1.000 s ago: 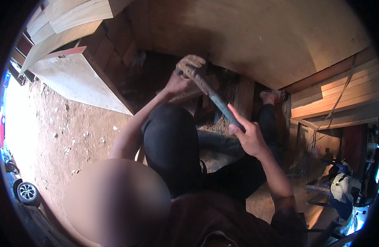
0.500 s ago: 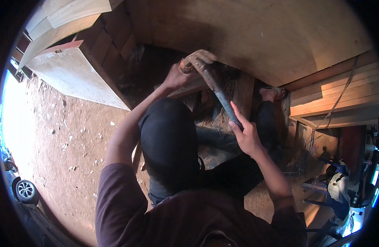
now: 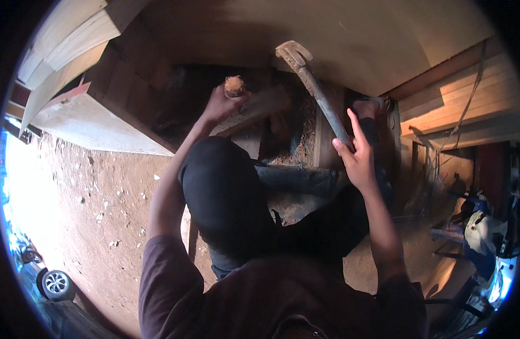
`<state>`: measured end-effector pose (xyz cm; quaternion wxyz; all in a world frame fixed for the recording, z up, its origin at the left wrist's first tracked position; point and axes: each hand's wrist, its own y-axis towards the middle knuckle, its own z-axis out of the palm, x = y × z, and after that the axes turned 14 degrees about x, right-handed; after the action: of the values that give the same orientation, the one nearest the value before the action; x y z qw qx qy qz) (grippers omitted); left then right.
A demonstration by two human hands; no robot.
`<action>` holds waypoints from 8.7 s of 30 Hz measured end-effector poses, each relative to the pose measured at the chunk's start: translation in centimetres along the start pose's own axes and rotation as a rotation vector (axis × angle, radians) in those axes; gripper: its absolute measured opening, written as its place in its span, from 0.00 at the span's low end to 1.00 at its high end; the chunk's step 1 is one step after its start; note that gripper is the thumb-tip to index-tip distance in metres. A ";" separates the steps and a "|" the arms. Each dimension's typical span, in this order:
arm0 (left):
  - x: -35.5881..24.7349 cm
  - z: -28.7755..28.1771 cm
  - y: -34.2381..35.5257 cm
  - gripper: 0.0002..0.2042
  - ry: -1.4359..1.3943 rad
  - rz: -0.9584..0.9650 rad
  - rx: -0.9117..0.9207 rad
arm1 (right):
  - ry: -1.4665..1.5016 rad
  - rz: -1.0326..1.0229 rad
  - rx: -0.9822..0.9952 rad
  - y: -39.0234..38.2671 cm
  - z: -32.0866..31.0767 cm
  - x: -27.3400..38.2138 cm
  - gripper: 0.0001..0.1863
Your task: The person sits on the ground and uses a hammer to repeatedly strike a small wooden block, chipping away material. The person adjusts the block's position between strikes and continues the process throughout the clip.
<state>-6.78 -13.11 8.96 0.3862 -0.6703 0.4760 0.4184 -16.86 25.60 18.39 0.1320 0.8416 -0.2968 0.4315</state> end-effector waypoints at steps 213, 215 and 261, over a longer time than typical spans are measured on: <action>-2.7 5.3 -5.5 0.15 0.758 0.343 -0.006 | 0.784 -1.009 -0.766 -3.1 -16.8 9.7 0.35; -1.9 4.4 -5.7 0.15 0.770 0.327 -0.023 | 0.785 -0.932 -0.771 -2.4 -15.7 8.0 0.33; -11.5 -7.3 -5.2 0.19 0.809 0.088 0.014 | -0.351 0.750 -0.131 -0.5 11.0 -27.3 0.33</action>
<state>-2.67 -14.86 22.84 0.1539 -0.7571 0.6206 0.1337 -21.74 31.26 -10.06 -0.0335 0.7258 -0.6275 0.2799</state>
